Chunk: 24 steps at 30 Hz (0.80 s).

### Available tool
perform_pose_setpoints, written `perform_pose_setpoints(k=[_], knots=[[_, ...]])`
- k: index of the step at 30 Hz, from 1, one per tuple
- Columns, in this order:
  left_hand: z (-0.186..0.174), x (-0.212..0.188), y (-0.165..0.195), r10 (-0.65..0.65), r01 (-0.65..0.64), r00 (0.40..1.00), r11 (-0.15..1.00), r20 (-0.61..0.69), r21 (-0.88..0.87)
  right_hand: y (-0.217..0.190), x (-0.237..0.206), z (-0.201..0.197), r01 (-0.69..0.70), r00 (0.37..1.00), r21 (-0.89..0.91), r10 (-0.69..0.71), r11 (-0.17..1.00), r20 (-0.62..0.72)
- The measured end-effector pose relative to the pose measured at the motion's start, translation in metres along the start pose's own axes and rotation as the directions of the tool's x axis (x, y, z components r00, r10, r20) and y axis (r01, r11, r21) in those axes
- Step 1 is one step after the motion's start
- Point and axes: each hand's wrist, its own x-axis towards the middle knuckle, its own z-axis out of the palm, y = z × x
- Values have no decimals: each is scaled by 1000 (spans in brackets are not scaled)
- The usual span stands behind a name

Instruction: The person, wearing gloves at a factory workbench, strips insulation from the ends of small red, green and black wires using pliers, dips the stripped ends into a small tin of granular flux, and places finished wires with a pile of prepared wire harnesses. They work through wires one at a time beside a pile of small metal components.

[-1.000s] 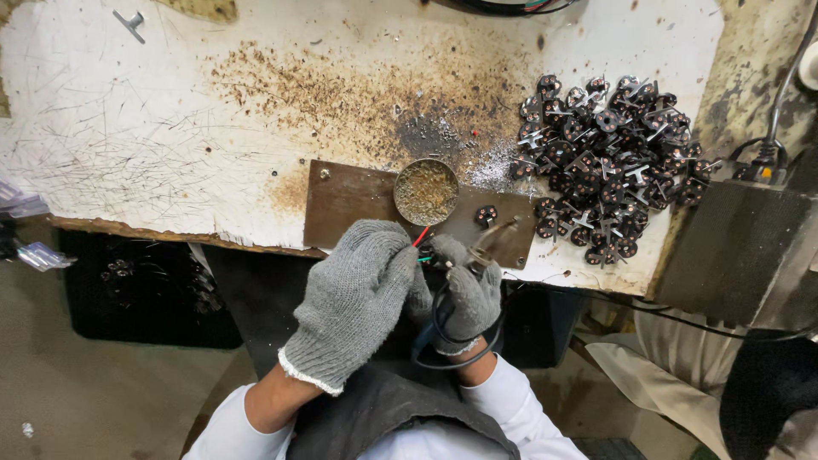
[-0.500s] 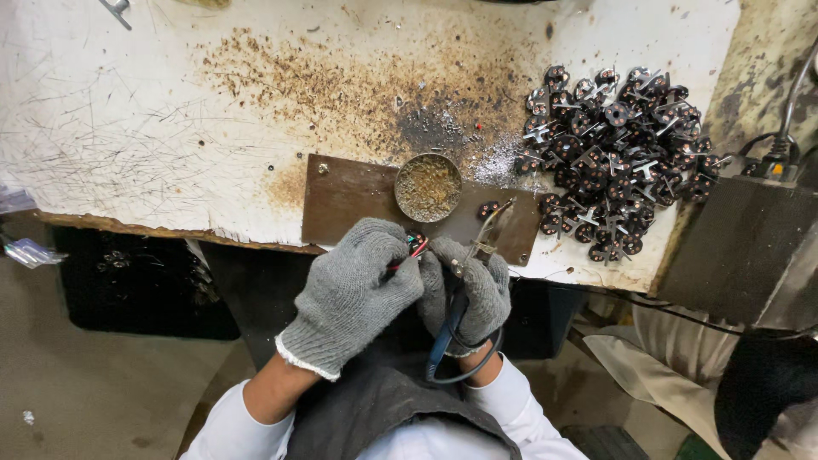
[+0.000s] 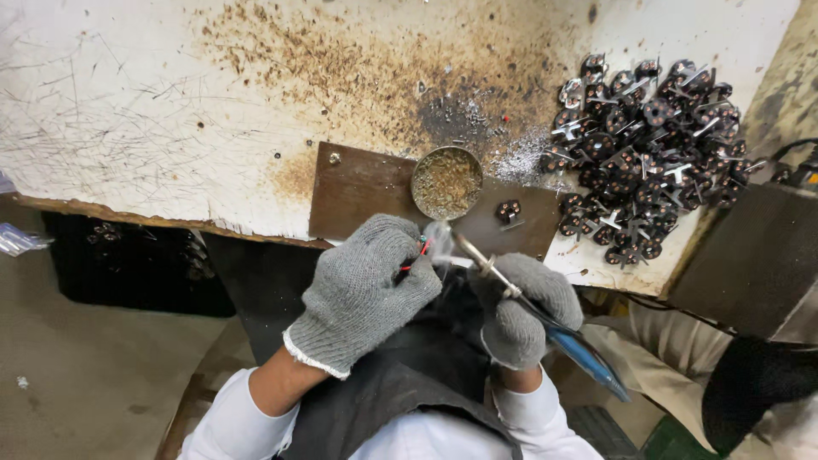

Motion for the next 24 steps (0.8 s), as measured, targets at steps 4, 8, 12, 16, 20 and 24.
perform_pose_setpoints(k=[4,8,12,16,20,24], knots=[[-2,2,-1,8,-8,1000,1000,-13,-21,22,-11,-9,113,993,-100,-114,989,-6],[-5,5,1,-12,12,1000,1000,4,-7,22,-17,-7,113,991,-197,-95,974,100],[-5,7,3,-61,62,997,998,49,-25,17,-15,-8,154,985,-73,-148,985,83],[0,4,-1,9,-9,1000,1000,1,10,24,-15,-9,151,986,-146,-138,978,96],[5,-1,-4,31,-31,999,998,14,54,27,-19,-11,168,985,-195,-155,966,82],[6,1,-1,69,-67,997,996,-28,61,16,-9,-18,114,974,-115,-88,987,208]])
